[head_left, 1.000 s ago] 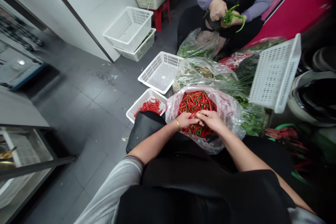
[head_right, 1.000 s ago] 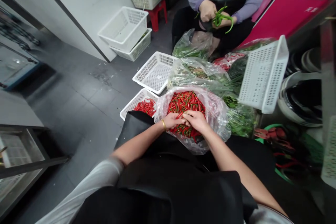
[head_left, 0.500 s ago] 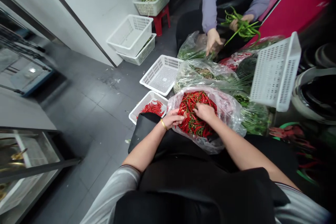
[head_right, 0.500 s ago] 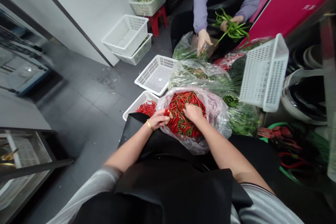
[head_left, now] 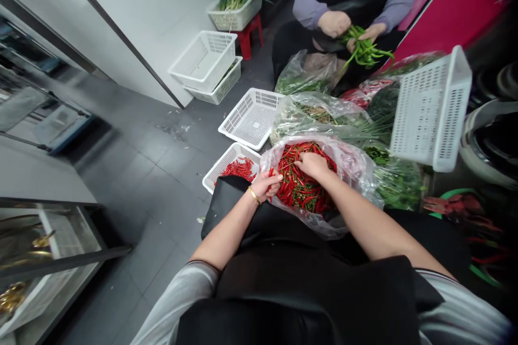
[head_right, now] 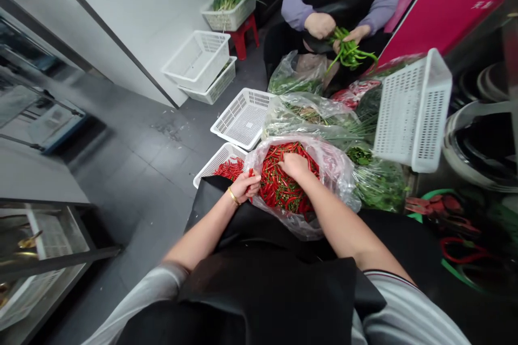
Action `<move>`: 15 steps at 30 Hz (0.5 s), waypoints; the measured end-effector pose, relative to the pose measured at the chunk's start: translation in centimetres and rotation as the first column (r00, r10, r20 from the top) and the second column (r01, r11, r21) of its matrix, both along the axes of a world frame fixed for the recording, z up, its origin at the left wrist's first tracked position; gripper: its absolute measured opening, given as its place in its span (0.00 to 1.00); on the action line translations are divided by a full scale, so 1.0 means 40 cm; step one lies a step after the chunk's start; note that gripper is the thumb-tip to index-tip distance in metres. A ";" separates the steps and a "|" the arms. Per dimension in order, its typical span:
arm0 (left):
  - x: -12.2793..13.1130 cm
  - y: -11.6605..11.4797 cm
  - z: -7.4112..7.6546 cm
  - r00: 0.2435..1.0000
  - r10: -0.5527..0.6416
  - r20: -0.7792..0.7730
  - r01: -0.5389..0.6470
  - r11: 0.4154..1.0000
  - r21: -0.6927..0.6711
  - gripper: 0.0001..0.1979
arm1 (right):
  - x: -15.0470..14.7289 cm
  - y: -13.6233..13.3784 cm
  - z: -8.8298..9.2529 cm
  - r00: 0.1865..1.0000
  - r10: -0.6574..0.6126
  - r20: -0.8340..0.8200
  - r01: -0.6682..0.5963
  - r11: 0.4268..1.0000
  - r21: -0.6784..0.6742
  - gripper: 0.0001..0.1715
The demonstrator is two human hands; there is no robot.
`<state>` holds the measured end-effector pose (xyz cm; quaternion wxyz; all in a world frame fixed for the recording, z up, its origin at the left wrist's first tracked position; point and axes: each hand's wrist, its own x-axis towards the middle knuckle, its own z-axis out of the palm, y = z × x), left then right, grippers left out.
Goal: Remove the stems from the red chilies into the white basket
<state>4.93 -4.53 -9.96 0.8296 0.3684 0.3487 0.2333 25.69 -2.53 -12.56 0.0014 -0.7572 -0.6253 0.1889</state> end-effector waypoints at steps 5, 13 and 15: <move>0.041 -0.010 -0.024 0.980 0.061 -0.192 -0.067 0.997 -0.029 0.20 | 0.066 -0.134 0.005 0.947 -0.060 -0.316 0.116 0.980 0.163 0.16; 0.084 -0.050 -0.042 0.945 -0.021 -0.326 0.056 0.994 0.098 0.24 | -0.061 -0.269 0.034 0.571 0.002 -0.821 0.035 0.999 0.026 0.27; 0.071 -0.055 -0.027 0.925 -0.147 -0.351 0.227 0.953 0.199 0.24 | -0.045 -0.261 0.039 0.411 -0.101 -0.906 -0.019 0.993 -0.119 0.31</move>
